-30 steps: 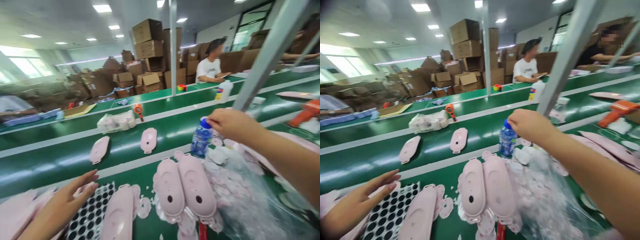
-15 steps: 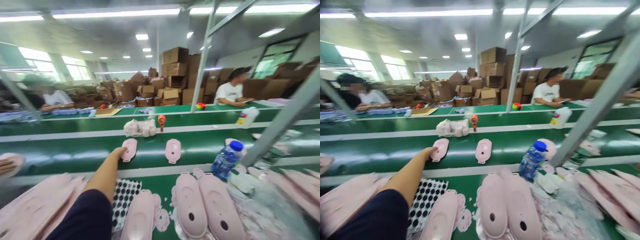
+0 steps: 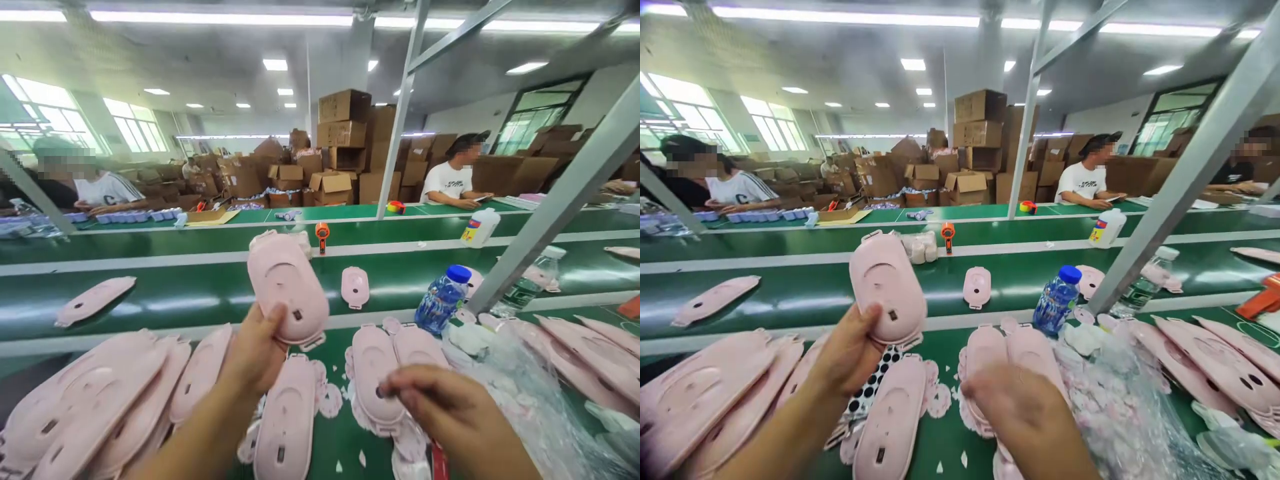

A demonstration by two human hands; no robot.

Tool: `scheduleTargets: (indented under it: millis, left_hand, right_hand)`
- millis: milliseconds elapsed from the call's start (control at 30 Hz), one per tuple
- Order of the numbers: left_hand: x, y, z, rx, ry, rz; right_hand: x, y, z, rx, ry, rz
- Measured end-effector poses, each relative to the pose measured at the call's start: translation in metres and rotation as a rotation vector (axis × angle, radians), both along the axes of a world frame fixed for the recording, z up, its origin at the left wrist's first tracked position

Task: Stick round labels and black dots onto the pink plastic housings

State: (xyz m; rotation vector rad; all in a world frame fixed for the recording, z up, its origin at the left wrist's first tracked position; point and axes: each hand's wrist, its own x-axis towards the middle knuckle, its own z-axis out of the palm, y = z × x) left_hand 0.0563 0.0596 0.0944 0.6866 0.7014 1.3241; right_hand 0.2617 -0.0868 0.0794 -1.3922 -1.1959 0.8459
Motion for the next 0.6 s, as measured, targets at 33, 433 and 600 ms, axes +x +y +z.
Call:
scheduleTargets:
  millis: [33,433,600]
  left_hand:
    - [0.008,-0.019,-0.007,0.024,-0.061,0.022]
    - [0.04,-0.09,-0.025,0.126,-0.29,0.006]
    - [0.041,-0.092,-0.02,0.151,-0.303,0.018]
  right_hand:
    - [-0.005,0.01,0.01,0.105,-0.034,0.037]
    - [-0.039,0.032,0.016,0.27,-0.155,0.048]
    - [-0.04,0.032,0.022,0.285,-0.166,0.056]
